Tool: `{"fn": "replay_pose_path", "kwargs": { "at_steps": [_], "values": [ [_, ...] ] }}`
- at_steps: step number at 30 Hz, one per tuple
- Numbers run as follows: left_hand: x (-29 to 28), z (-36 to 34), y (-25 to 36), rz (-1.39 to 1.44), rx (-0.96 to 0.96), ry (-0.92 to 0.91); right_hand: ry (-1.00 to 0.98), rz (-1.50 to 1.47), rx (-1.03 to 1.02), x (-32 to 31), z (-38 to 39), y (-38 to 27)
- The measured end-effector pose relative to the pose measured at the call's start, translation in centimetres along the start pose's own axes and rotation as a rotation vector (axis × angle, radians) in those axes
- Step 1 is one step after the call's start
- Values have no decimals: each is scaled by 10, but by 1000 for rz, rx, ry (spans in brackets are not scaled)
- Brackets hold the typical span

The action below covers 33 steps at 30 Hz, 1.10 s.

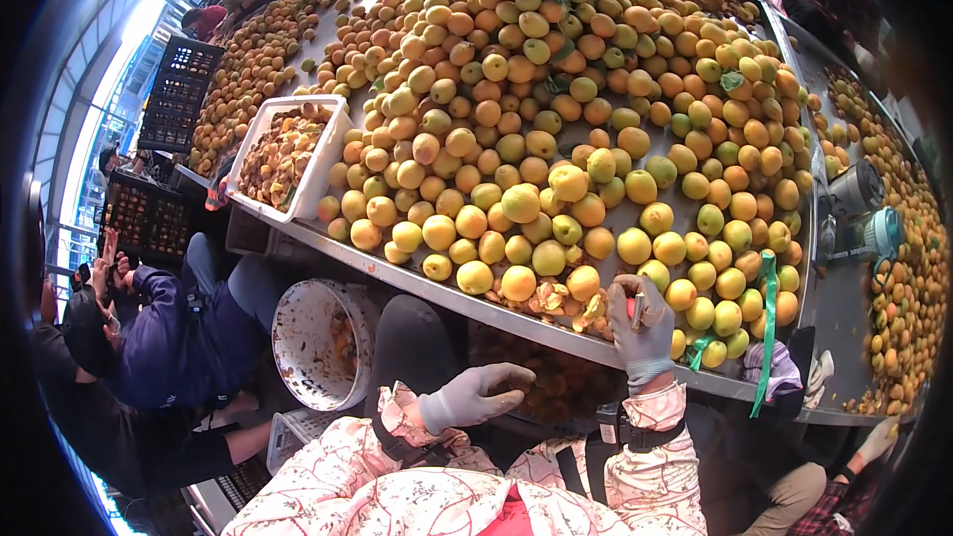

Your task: The person peels a large pile of yellow fruit, likely apricots or peaches, using a small red-handled knife. They hold each fruit in their left hand and carefully remove the skin with the knife in their right hand, dropping the peeled fruit into a container below.

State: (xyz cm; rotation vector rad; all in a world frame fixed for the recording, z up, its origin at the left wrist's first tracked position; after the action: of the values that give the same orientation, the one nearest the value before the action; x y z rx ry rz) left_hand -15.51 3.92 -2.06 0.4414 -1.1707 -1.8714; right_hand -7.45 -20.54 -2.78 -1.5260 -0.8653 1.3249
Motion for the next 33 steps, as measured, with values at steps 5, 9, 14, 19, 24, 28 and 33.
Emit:
{"fn": "replay_pose_path", "kwargs": {
  "at_steps": [5, 9, 14, 19, 24, 28, 33],
  "values": [
    [-1, -3, -12, -22, 33, -15, -49, -15, 47, 2, -1, -4],
    [-4, -6, -14, -66, 65, -22, -17, -93, 86, 5, 1, -7],
    [-6, -8, -14, -16, 9, -31, -13, -163, 128, 4, 0, -16],
    [-6, -7, -12, 0, 56, -26, -8, -157, 108, 6, -3, -15],
    [-14, 1, 9, 201, 5, -13, 0, -179, 141, 4, -3, -17],
    [-33, 12, 25, 243, 47, 87, 6, -177, 104, 6, -4, -17],
    [-90, 14, 53, -28, 288, 490, 30, -174, 110, 6, -3, -20]
  ]
}}
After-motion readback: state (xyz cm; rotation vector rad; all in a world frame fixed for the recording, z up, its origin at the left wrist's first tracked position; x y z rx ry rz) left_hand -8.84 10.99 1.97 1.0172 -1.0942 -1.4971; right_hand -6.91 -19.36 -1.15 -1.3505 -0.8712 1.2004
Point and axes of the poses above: each hand's wrist, its own z-axis away from the middle knuckle, its own x-axis out of the palm, y = z × x, the point moved 1 cm from there along -z, towards the middle knuckle, and after that the axes turned 3 degrees about z, right-handed, at the moved point
